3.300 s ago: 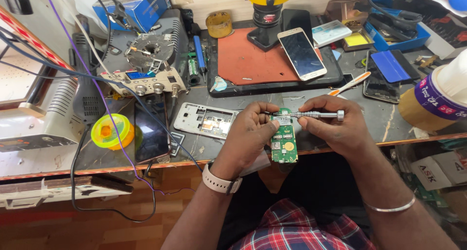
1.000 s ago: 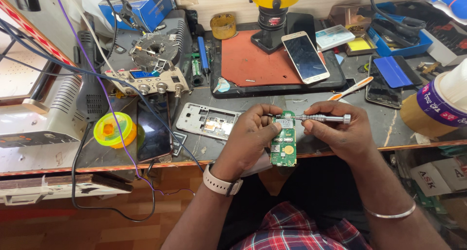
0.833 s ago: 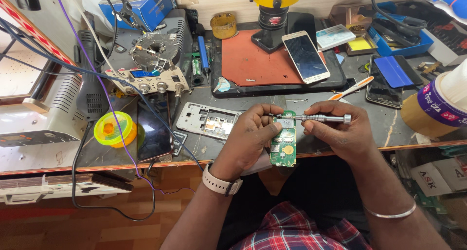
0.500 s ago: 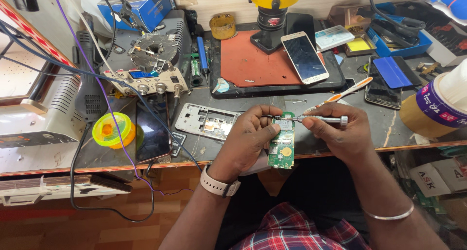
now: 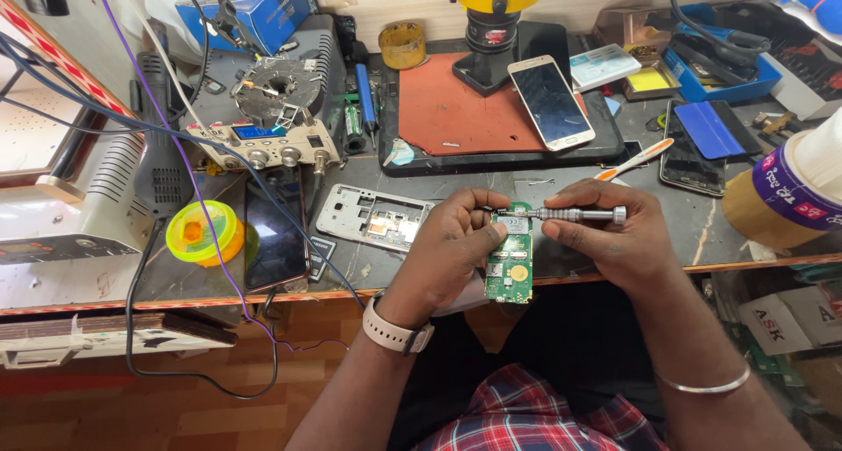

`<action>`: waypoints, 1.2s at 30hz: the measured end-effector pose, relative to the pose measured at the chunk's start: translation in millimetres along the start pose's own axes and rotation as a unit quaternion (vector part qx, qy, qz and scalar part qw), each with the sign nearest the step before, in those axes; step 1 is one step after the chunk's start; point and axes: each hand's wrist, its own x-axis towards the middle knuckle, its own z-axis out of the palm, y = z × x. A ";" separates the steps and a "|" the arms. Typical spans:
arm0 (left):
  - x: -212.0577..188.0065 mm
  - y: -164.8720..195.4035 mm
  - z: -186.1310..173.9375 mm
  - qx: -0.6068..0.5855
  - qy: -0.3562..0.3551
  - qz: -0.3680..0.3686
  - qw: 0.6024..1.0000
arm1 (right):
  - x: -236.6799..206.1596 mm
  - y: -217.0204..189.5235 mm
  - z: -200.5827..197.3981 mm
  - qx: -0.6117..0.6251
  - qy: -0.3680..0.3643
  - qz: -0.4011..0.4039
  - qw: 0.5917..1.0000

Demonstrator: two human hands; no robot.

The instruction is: The person works on a disassembled smartphone at a cluttered repair bench, holding the exposed green motherboard with one hand while using a screwdriver with the other to unscrew and pry at components on the board. They briefly take a phone from another person, then continue working on the board with the screwdriver.

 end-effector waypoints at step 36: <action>1.0 3.1 3.2 0.016 0.010 -0.012 1.000 | -3.2 -1.1 0.8 -0.004 0.017 0.032 0.999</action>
